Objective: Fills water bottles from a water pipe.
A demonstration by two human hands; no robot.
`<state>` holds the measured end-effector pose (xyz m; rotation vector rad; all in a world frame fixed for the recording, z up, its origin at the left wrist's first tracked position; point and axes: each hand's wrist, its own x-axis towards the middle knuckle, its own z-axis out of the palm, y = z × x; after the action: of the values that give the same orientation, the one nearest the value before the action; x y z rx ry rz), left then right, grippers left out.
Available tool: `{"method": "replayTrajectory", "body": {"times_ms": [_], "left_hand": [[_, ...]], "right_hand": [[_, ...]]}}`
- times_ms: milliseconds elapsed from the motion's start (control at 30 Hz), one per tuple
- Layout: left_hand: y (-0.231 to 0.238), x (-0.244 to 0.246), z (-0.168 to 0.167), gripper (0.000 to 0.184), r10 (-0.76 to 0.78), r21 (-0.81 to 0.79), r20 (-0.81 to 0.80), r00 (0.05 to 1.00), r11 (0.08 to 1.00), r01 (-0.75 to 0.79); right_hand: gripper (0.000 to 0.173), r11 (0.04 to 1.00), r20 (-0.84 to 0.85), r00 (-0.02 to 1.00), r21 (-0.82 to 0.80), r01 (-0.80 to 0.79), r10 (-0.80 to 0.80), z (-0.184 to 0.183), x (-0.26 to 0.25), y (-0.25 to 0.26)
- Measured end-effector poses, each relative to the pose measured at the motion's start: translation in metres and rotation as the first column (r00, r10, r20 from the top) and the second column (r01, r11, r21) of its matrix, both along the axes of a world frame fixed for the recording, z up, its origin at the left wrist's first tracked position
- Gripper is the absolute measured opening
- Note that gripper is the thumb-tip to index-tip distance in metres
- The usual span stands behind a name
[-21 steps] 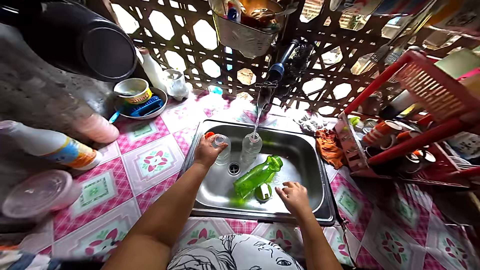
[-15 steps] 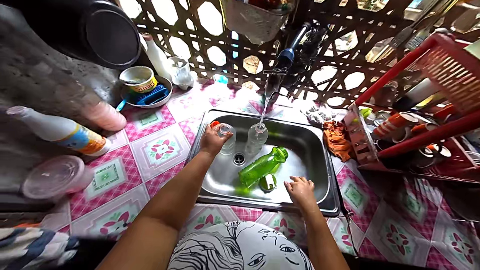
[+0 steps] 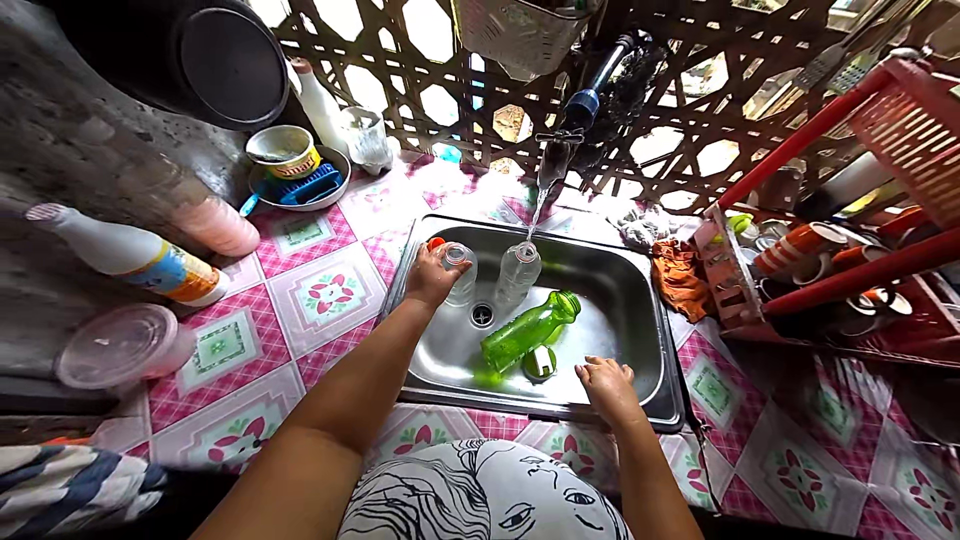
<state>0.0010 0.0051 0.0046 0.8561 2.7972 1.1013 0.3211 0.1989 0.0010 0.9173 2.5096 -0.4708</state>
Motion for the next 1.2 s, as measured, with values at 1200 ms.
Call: {"method": "replayTrajectory", "body": {"times_ms": [1200], "left_hand": [[0.0001,-0.0008,-0.0017,0.056,0.010,0.037,0.033,0.999,0.999,-0.011]], "right_hand": [[0.056,0.998,0.032,0.999,-0.060,-0.003,0.005,-0.0024,0.0031,-0.0059]]}}
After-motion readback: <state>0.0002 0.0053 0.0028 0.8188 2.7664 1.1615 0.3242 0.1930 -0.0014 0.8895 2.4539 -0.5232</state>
